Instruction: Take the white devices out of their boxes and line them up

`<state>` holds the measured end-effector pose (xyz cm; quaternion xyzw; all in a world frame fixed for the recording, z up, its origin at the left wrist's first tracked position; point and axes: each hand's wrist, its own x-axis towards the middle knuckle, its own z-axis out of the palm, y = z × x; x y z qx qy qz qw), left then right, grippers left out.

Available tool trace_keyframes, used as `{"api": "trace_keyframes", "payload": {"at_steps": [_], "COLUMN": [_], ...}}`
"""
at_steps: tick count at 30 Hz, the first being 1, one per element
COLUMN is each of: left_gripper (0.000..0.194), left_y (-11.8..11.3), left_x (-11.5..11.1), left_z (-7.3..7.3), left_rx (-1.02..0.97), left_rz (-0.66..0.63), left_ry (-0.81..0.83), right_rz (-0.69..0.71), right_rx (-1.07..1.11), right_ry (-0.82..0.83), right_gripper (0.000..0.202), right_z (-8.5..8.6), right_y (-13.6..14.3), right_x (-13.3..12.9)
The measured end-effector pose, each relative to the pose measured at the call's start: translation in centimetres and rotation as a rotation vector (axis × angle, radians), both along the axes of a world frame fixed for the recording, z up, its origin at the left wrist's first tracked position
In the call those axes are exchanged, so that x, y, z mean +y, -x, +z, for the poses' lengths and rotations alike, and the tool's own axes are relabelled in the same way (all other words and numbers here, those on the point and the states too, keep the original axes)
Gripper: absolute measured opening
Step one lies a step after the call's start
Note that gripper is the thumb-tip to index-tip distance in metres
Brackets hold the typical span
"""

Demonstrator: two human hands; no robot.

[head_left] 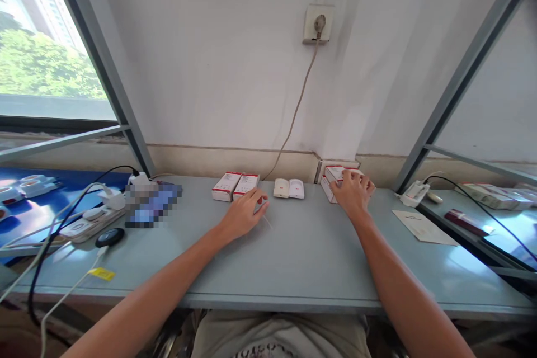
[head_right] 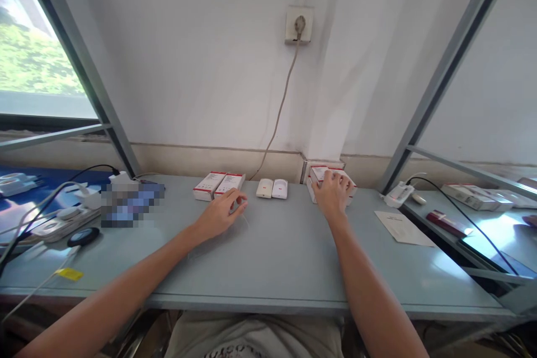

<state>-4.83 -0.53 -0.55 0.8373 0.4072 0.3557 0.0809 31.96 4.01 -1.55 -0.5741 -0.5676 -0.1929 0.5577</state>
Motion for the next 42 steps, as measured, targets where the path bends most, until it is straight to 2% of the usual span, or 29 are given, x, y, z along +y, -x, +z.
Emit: {"api": "trace_keyframes", "payload": {"at_steps": [3,7,10,13,16,19,23,27,30,35,38,42], "left_gripper": [0.026,0.029,0.032,0.032,0.030,0.029,0.027,0.024,0.024,0.028,0.024,0.020], "left_y": [0.5,0.7,0.8,0.8,0.7,0.5,0.2,0.1,0.2,0.5,0.5,0.4], "left_x": [0.1,0.2,0.2,0.1,-0.1,-0.5,-0.9,-1.0,-0.7,0.0,0.2,0.5], "left_z": [0.1,-0.2,-0.4,-0.5,-0.4,0.0,0.4,0.3,-0.1,-0.9,-1.1,-1.3], "left_rx": [0.092,0.262,0.353,0.338,0.276,0.280,0.322,0.307,0.313,0.342,0.326,0.294], "left_rz": [0.011,-0.003,-0.003,-0.043,-0.103,-0.139,-0.166,-0.225,-0.218,-0.097,-0.124,-0.157], "left_ry": [0.018,0.083,0.124,0.139,0.117,0.095,0.090,0.102,0.098,0.058,0.102,0.066], "right_rz": [-0.070,-0.099,0.089,0.339,0.446,0.406,0.273,0.211,0.221,0.148,0.097,0.126], "right_rx": [-0.066,-0.149,-0.276,-0.430,-0.527,-0.575,-0.633,-0.574,-0.495,-0.436,-0.428,-0.344], "right_ry": [0.043,0.113,0.243,0.387,0.460,0.528,0.569,0.568,0.643,0.820,0.895,0.865], "right_gripper": [0.023,0.033,0.042,0.050,0.057,0.058,0.044,0.033,0.037,0.055,0.055,0.050], "right_z": [-0.8,-0.3,0.0,-0.9,-2.1,-2.3,-1.0,-0.3,-0.5,-0.2,0.1,0.3], "right_y": [0.0,1.4,3.1,5.1,6.7,7.5,7.6,7.3,7.1,7.2,7.4,7.8], "right_x": [0.4,0.4,0.1,-0.3,-0.5,-0.7,-1.3,-1.4,-1.3,-1.6,-2.0,-2.1]}}
